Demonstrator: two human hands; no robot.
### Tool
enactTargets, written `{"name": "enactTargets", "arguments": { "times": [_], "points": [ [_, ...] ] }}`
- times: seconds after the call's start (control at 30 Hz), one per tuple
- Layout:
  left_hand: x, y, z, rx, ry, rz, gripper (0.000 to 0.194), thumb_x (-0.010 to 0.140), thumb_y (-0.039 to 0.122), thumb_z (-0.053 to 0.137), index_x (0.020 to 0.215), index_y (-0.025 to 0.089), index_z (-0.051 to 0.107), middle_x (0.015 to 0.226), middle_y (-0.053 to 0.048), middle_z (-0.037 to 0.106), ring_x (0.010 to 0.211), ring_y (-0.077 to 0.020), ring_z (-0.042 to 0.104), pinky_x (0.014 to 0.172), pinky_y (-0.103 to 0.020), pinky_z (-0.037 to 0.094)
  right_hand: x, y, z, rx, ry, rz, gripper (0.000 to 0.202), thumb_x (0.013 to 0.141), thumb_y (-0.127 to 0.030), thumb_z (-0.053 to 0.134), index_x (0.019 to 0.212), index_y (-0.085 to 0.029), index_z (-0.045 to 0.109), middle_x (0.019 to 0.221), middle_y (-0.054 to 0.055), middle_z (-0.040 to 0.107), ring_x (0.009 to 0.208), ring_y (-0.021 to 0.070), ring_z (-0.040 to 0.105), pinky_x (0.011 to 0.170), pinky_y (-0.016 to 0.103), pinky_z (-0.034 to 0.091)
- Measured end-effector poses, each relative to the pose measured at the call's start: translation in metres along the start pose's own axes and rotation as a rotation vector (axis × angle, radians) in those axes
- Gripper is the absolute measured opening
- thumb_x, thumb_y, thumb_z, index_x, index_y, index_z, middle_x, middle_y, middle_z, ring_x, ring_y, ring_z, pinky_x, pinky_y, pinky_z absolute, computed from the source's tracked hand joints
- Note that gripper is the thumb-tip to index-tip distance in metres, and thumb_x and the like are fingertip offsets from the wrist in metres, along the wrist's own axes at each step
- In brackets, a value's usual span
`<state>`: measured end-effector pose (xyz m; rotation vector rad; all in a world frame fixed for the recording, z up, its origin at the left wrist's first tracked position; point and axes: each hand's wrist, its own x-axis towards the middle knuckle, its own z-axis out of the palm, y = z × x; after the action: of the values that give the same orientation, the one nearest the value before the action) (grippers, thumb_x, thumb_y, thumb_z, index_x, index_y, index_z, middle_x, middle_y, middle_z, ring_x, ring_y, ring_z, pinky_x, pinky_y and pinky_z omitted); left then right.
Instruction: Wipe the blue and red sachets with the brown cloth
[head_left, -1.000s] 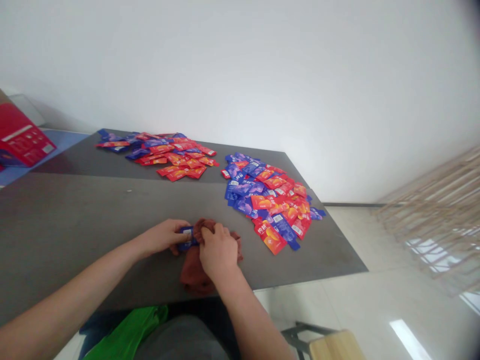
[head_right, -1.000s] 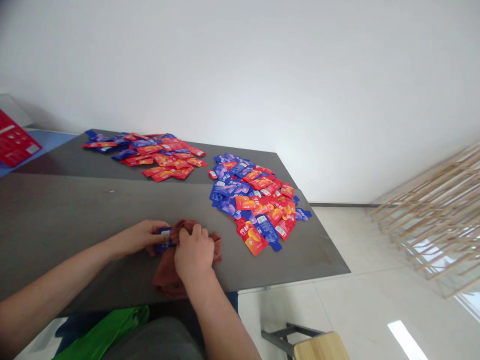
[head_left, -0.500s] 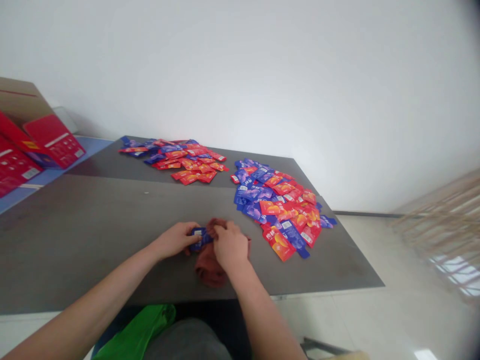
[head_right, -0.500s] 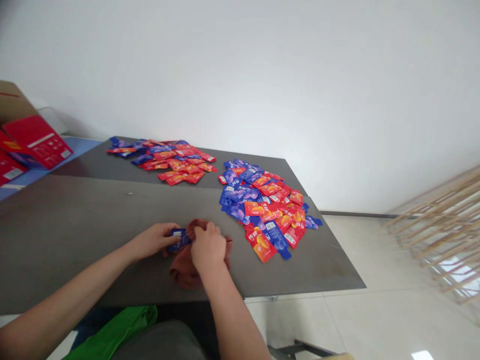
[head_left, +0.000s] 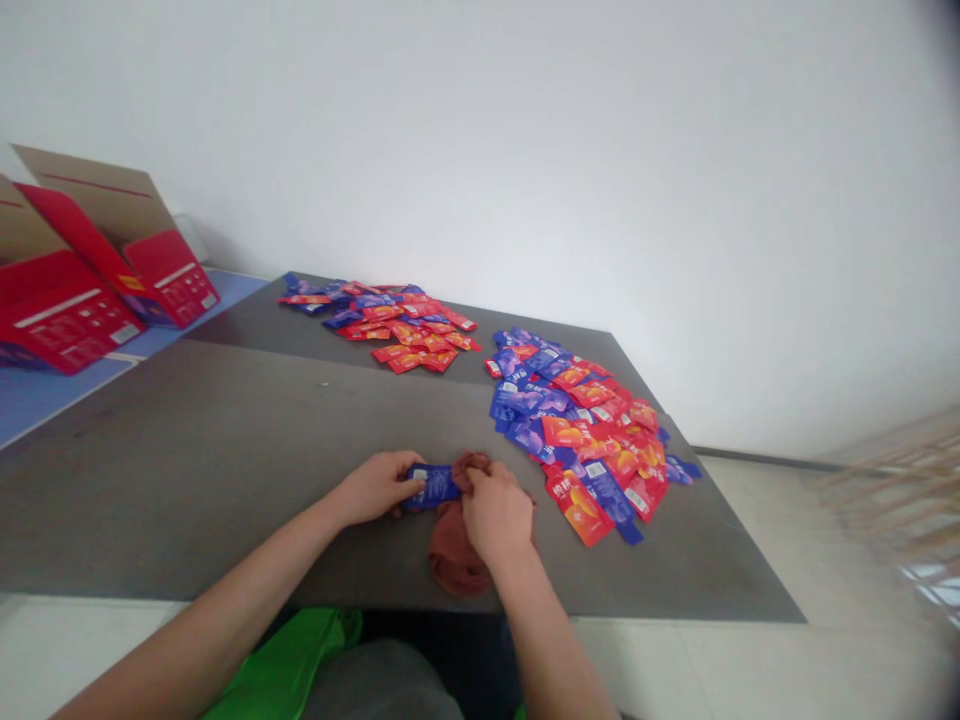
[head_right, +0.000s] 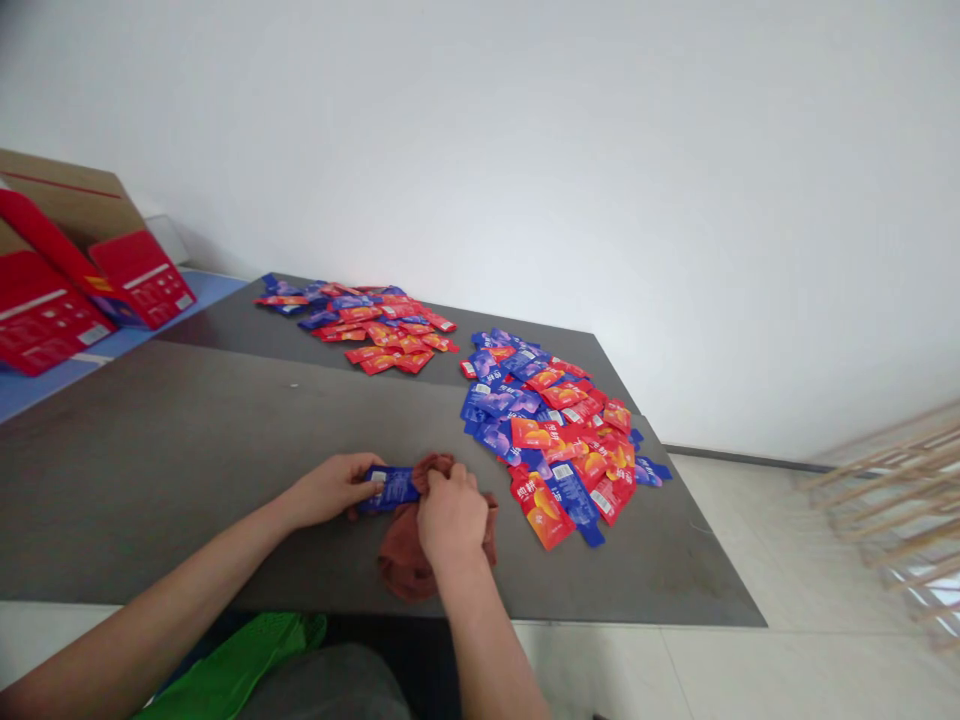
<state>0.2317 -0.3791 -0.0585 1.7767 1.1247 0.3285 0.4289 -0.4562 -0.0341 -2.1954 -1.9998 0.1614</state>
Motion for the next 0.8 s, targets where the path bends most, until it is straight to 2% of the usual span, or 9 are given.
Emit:
{"name": "enactTargets", "arguments": {
  "times": [0.1, 0.2, 0.3, 0.4, 0.5, 0.57, 0.67, 0.73, 0.8],
  "points": [
    [-0.002, -0.005, 0.002, -0.022, 0.019, 0.015, 0.028, 0.083, 0.041, 0.058, 0.101, 0.02, 0.062, 0.078, 0.0, 0.066, 0.06, -0.0162, 0.063, 0.05, -0.023, 0.049, 0.003, 0.012, -0.013, -0.031, -0.014, 0.075, 0.023, 0.097, -0.022, 0.047, 0.103, -0.022, 0.069, 0.107, 0.01, 0.06, 0.096, 0.0225, 0.058, 0.075, 0.032, 0.045],
    [-0.004, -0.005, 0.001, -0.049, 0.015, 0.066, 0.027, 0.084, 0.038, 0.056, 0.102, 0.019, 0.063, 0.08, -0.001, 0.067, 0.064, -0.0162, 0.063, 0.051, -0.022, 0.049, -0.007, -0.015, -0.016, 0.03, 0.062, -0.064, 0.022, 0.096, -0.026, 0.052, 0.114, -0.026, 0.065, 0.112, 0.009, 0.059, 0.102, 0.0223, 0.056, 0.078, 0.031, 0.046],
    [-0.004, 0.001, -0.001, -0.044, -0.005, 0.1, 0.026, 0.084, 0.033, 0.055, 0.103, 0.019, 0.064, 0.086, -0.002, 0.069, 0.067, -0.0162, 0.064, 0.053, -0.022, 0.05, -0.016, -0.038, -0.003, 0.068, 0.052, -0.168, 0.025, 0.095, -0.029, 0.054, 0.119, -0.029, 0.062, 0.113, 0.008, 0.059, 0.101, 0.0223, 0.056, 0.075, 0.03, 0.046],
    [-0.004, 0.002, -0.001, -0.011, 0.007, 0.044, 0.028, 0.085, 0.037, 0.055, 0.102, 0.019, 0.065, 0.081, -0.001, 0.067, 0.06, -0.0147, 0.061, 0.051, -0.022, 0.05, -0.011, -0.015, 0.004, 0.022, -0.012, 0.011, 0.022, 0.095, -0.027, 0.051, 0.112, -0.027, 0.066, 0.109, 0.008, 0.059, 0.098, 0.0222, 0.058, 0.073, 0.03, 0.046],
    [-0.004, -0.003, 0.001, -0.032, 0.027, 0.026, 0.031, 0.085, 0.041, 0.056, 0.104, 0.019, 0.065, 0.077, 0.0, 0.065, 0.059, -0.0144, 0.061, 0.051, -0.022, 0.05, -0.002, 0.022, -0.008, -0.028, -0.047, 0.164, 0.023, 0.097, -0.027, 0.048, 0.106, -0.025, 0.069, 0.107, 0.009, 0.06, 0.097, 0.0227, 0.06, 0.074, 0.031, 0.046],
    [-0.004, -0.006, 0.003, -0.062, 0.03, 0.037, 0.03, 0.085, 0.042, 0.057, 0.103, 0.019, 0.064, 0.077, 0.0, 0.065, 0.062, -0.0149, 0.061, 0.051, -0.022, 0.05, -0.004, 0.026, -0.019, -0.025, -0.002, 0.173, 0.023, 0.097, -0.028, 0.049, 0.108, -0.027, 0.069, 0.11, 0.009, 0.06, 0.099, 0.0233, 0.059, 0.074, 0.031, 0.046],
    [-0.004, -0.005, 0.002, -0.077, 0.022, 0.059, 0.03, 0.084, 0.042, 0.058, 0.102, 0.019, 0.065, 0.079, -0.001, 0.066, 0.064, -0.0151, 0.062, 0.051, -0.021, 0.049, -0.016, -0.004, -0.021, 0.029, 0.112, 0.007, 0.028, 0.094, -0.029, 0.056, 0.121, -0.032, 0.063, 0.116, 0.007, 0.058, 0.104, 0.0233, 0.057, 0.077, 0.031, 0.046],
    [-0.004, -0.002, 0.002, -0.068, 0.011, 0.067, 0.029, 0.085, 0.042, 0.058, 0.102, 0.019, 0.065, 0.082, -0.002, 0.067, 0.067, -0.0158, 0.063, 0.052, -0.021, 0.049, -0.023, -0.026, -0.013, 0.057, 0.093, -0.112, 0.03, 0.093, -0.029, 0.058, 0.122, -0.032, 0.061, 0.115, 0.006, 0.059, 0.102, 0.0229, 0.057, 0.075, 0.031, 0.047],
    [-0.005, 0.0, 0.001, -0.04, 0.013, 0.057, 0.029, 0.086, 0.041, 0.057, 0.102, 0.019, 0.065, 0.083, -0.002, 0.067, 0.067, -0.0162, 0.064, 0.052, -0.021, 0.05, -0.024, -0.029, -0.003, 0.049, 0.035, -0.113, 0.025, 0.093, -0.028, 0.056, 0.117, -0.031, 0.063, 0.111, 0.007, 0.06, 0.099, 0.0228, 0.058, 0.072, 0.03, 0.046]
  ]
}}
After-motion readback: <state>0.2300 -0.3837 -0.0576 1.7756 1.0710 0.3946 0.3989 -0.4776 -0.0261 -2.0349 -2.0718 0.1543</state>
